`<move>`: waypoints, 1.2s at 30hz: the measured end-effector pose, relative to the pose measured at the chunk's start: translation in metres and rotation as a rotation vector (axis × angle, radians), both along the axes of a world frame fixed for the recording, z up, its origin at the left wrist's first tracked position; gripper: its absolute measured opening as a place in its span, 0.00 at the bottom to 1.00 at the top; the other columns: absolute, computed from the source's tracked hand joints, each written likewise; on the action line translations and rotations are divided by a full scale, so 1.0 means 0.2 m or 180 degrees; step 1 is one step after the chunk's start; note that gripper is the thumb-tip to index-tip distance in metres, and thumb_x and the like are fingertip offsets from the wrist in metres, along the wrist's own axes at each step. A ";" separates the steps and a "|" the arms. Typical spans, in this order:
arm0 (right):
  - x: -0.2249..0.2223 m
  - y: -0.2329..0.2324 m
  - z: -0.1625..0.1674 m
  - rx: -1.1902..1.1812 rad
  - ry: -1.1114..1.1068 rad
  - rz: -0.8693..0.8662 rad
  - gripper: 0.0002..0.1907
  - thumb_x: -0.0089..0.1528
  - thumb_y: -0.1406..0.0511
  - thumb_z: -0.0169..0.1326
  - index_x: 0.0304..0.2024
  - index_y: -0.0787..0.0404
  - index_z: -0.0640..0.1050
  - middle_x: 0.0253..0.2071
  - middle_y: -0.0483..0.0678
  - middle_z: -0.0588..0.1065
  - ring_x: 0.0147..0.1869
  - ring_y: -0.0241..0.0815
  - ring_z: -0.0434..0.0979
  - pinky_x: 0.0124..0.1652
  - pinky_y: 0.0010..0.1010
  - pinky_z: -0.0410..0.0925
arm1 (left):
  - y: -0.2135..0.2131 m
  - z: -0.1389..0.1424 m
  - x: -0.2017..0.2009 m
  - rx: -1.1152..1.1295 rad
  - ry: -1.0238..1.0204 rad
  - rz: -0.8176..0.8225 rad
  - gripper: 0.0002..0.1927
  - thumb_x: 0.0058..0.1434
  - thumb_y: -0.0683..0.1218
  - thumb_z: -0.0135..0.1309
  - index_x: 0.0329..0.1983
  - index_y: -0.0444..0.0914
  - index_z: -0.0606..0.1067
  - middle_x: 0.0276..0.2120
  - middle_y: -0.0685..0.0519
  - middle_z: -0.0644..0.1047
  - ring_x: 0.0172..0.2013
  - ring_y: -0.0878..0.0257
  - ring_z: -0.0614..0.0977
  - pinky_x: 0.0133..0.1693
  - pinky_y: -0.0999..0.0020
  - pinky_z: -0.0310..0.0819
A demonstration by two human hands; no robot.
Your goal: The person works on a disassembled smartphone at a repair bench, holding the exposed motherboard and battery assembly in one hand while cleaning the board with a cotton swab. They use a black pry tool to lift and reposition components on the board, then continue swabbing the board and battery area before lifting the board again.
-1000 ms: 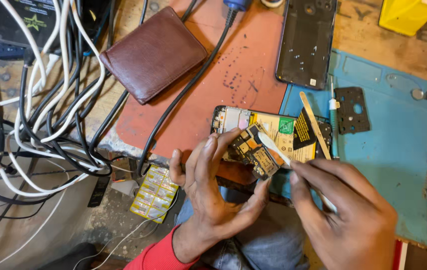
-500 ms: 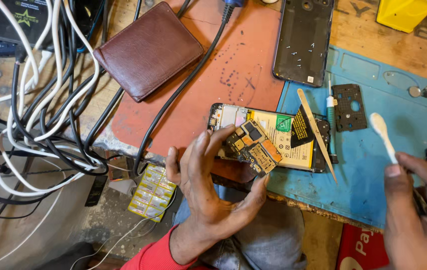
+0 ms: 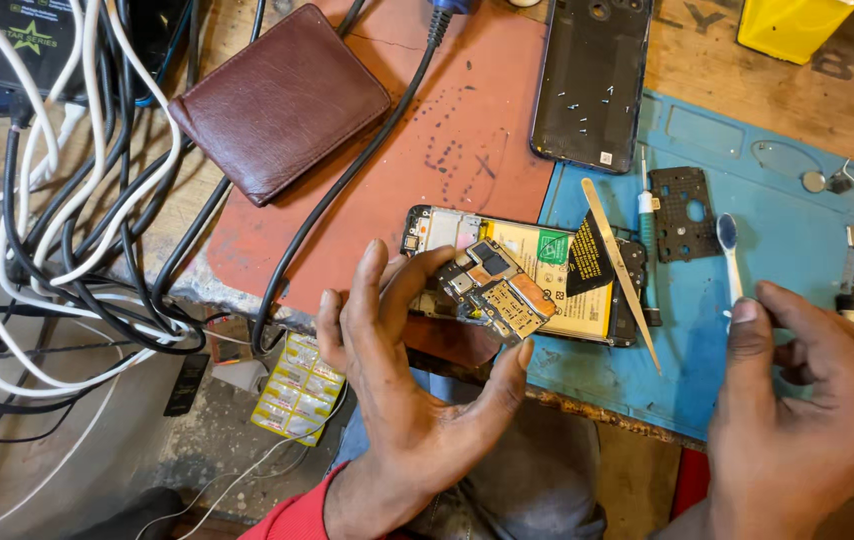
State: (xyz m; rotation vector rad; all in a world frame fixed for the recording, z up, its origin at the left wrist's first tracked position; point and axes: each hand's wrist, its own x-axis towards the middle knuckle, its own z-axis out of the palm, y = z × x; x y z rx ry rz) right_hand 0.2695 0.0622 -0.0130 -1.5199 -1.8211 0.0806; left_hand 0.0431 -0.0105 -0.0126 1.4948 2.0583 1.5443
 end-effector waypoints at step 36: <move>-0.36 0.10 0.17 0.0018 -0.0892 0.0537 0.10 0.71 0.67 0.61 0.55 0.60 0.82 0.52 0.52 0.74 0.55 0.53 0.70 0.56 0.40 0.64 | 0.00 -0.04 -0.01 0.0325 0.0123 -0.0130 0.55 0.53 0.52 0.70 0.75 0.32 0.50 0.62 0.45 0.75 0.66 0.61 0.73 0.74 0.53 0.30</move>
